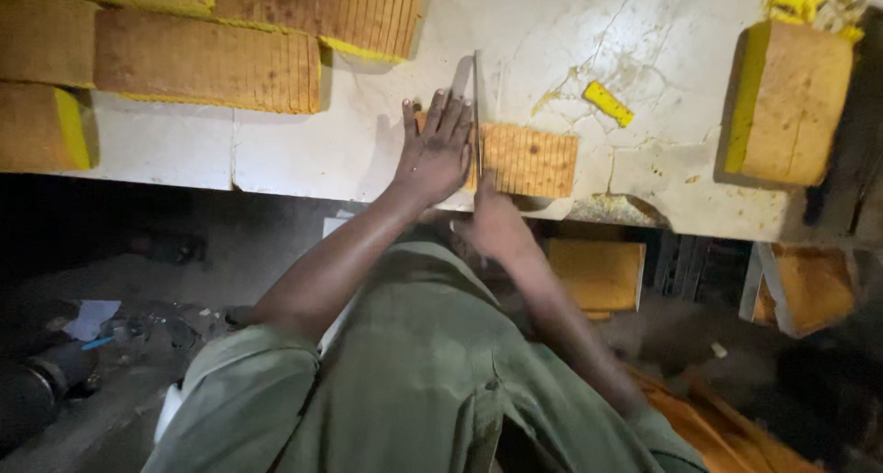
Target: The person uses a long knife to slice rectangular yellow food blocks into thin strips on a white table. They remove a metal frame from a block, flip the block, and continue cutting. The cut strips are stacked on the table.
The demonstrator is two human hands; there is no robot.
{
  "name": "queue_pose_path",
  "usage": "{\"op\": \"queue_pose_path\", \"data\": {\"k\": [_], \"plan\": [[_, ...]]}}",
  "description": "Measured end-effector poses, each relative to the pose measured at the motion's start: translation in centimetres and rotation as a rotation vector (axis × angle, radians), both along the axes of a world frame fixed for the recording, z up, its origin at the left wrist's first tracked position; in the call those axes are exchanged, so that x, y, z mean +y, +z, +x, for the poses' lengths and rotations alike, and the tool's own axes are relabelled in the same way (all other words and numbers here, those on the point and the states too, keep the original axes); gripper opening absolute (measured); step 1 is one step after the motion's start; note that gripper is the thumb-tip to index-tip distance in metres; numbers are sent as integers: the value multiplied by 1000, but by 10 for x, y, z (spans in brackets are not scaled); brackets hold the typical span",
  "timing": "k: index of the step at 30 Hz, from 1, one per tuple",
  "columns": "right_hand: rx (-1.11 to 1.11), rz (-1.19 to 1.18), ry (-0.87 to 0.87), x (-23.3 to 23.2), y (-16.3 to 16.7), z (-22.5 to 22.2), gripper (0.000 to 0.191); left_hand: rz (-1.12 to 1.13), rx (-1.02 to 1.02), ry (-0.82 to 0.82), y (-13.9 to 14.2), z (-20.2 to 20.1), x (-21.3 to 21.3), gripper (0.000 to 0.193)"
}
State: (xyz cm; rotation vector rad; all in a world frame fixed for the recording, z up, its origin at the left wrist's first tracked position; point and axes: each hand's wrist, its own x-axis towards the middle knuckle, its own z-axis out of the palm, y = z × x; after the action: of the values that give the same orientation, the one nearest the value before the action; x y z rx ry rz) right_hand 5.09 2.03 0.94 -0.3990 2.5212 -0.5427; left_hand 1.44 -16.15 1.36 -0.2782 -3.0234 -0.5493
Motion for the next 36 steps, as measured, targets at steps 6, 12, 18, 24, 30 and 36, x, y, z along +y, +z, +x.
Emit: {"op": "queue_pose_path", "data": {"k": [6, 12, 18, 24, 30, 36], "plan": [[116, -225, 56, -32, 49, -19, 84, -20, -173, 21, 8, 6, -2, 68], [-367, -22, -2, 18, 76, 79, 92, -71, -142, 21, 8, 3, 1, 68], [-119, 39, -20, -15, 38, 55, 87, -38, -146, -12, -1, 0, -2, 69], [-101, 62, -119, -38, 44, -10, 74, 61, -76, -61, -1, 0, -15, 70], [-142, 100, -173, -48, 66, 17, 74, 142, -56, -18, -8, 3, -16, 66], [-259, 184, -73, 18, 43, 119, 84, 66, 15, -33, -15, 1, -15, 69]]}}
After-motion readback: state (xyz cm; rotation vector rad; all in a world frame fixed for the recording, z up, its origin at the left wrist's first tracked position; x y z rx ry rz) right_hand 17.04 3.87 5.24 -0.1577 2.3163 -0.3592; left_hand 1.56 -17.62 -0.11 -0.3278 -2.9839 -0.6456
